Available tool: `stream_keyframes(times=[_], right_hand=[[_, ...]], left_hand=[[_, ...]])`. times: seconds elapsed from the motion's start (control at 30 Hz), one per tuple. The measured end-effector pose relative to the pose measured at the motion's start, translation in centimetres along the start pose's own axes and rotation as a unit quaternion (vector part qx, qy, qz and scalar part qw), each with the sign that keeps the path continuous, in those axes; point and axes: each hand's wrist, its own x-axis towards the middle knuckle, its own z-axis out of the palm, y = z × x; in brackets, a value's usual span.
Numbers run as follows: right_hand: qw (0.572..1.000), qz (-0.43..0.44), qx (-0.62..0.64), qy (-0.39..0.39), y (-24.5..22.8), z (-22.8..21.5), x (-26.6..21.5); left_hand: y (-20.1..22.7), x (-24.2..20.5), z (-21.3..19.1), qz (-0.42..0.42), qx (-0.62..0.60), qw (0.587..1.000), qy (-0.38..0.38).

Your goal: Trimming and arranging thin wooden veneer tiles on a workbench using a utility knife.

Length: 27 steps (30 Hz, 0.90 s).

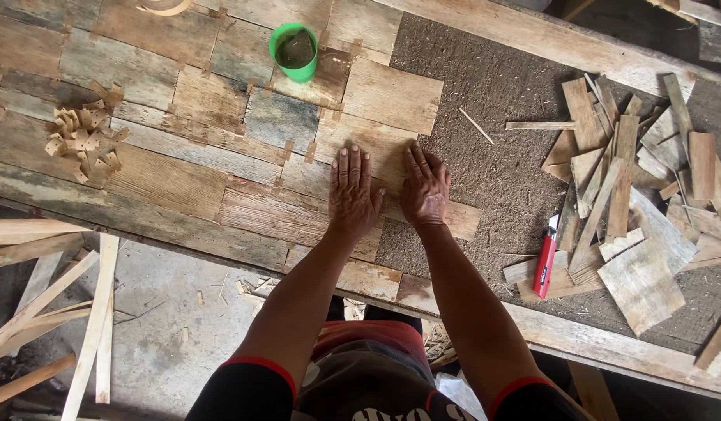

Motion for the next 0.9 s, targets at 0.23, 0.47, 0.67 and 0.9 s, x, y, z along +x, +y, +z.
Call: stream_keyframes(times=[0.23, 0.47, 0.67, 0.9], right_hand=[[1.000, -0.016, -0.005, -0.014, 0.1, -0.5, 0.0], [0.997, -0.042, -0.014, 0.058, -0.1, 0.1, 1.0], [0.981, -0.043, -0.128, -0.137, -6.6, -2.3, 6.6], [0.958, -0.133, -0.120, -0.225, -8.8, 0.9, 11.9]], left_hand=[[-0.4, 0.1, 1.3, 0.012, 0.000, 1.000, 0.020], [0.0, 0.0, -1.4, 0.006, -0.049, 0.998, 0.026], [-0.2, 0.5, 0.1, 0.000, 0.002, 1.000, 0.024], [-0.9, 0.3, 2.2, 0.017, -0.012, 0.996, 0.091]])
